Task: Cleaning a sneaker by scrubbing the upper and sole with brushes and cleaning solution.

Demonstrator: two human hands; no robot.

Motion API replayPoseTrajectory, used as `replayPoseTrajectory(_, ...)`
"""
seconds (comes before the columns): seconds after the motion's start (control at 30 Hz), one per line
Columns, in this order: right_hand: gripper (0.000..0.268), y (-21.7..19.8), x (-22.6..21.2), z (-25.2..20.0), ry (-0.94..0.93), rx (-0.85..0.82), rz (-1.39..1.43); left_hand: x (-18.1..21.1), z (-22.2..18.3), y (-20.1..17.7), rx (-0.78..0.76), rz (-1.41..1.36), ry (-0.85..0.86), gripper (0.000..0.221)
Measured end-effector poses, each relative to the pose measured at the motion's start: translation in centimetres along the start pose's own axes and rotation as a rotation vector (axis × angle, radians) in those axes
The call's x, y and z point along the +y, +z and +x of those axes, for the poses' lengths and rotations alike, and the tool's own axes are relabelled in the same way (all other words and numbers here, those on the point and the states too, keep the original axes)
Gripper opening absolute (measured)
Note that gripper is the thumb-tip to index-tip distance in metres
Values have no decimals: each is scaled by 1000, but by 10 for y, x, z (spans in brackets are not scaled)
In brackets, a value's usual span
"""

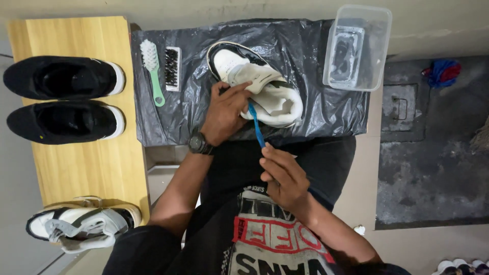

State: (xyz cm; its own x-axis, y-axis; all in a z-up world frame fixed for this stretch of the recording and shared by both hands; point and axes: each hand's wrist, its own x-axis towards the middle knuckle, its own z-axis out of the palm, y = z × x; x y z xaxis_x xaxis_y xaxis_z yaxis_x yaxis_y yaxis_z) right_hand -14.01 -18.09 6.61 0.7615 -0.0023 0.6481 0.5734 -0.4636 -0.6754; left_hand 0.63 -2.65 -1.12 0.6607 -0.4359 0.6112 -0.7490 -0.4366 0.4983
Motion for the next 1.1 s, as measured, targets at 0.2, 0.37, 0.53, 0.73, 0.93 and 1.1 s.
replayPoseTrajectory(0.2,26,-12,-4,12,-84,-13,-37,0,0,-2,16,-28,0,33)
replayPoseTrajectory(0.37,23,-35,3,4,-89,-43,-121,-2,-1,-3,7,-23,17,31)
replayPoseTrajectory(0.53,18,-39,8,-7,-50,-41,-142,-4,-4,-1,30,-29,25,30)
replayPoseTrajectory(0.73,22,-7,7,-7,-126,50,-16,-2,-7,-1,-3,-64,-5,33)
replayPoseTrajectory(0.93,25,15,-4,10,-139,61,42,-18,-26,20,27,-76,-45,23)
replayPoseTrajectory(1.1,27,26,7,7,-173,31,28,-29,-42,35,-30,-158,-182,65)
